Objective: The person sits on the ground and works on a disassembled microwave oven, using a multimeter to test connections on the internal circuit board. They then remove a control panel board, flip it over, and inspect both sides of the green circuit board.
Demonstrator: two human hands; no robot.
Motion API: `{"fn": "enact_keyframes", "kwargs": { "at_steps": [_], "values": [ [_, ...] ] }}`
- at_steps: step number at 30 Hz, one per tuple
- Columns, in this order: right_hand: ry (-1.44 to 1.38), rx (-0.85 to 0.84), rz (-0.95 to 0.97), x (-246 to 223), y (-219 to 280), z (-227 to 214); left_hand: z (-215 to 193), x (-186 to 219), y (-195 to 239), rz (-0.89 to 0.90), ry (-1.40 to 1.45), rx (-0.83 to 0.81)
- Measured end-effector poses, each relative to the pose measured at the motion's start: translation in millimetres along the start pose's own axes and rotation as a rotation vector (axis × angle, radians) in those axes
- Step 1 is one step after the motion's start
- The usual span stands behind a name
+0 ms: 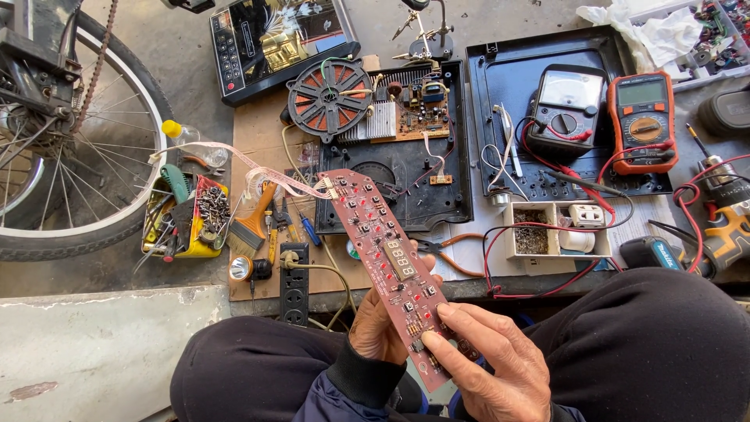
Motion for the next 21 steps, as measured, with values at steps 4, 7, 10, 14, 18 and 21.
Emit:
{"fn": "enact_keyframes", "kwargs": {
  "at_steps": [4, 7, 10, 14, 18, 21],
  "values": [
    [-0.014, 0.004, 0.039, -0.9, -1.5, -0.3, 10.7, 1.4, -3.7, -0.001, 0.023, -0.02],
    [-0.127, 0.012, 0.097, 6.8, 3.3, 3.8, 12.4, 2.0, -5.2, -0.021, 0.005, 0.009],
    [-0.259, -0.022, 0.225, 13.0, 4.0, 9.9, -14.1, -6.5, -6.2, -0.047, -0.038, 0.169],
    [-0.288, -0.089, 0.572, 39.9, 23.5, 23.9, -34.8, -9.8, -6.8, -0.1, -0.177, 0.361],
    [-0.657, 0.021, 1.085, 79.1, 48.8, 44.5, -49.1, -10.8, 0.5, -0.113, -0.292, 0.651],
    [-0.825, 0.064, 1.18, 90.4, 51.3, 53.8, -36.9, -4.6, 3.1, -0.092, -0.314, 0.675]
  ]
}}
Point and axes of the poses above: each hand's wrist, its own y-axis away from the middle knuckle, its own z-axis out of the palm, x = y × z, the point moved 7 cm from there along -y, towards the middle knuckle, and after that the axes turned 10 degrees about z, right-handed, at the moved point
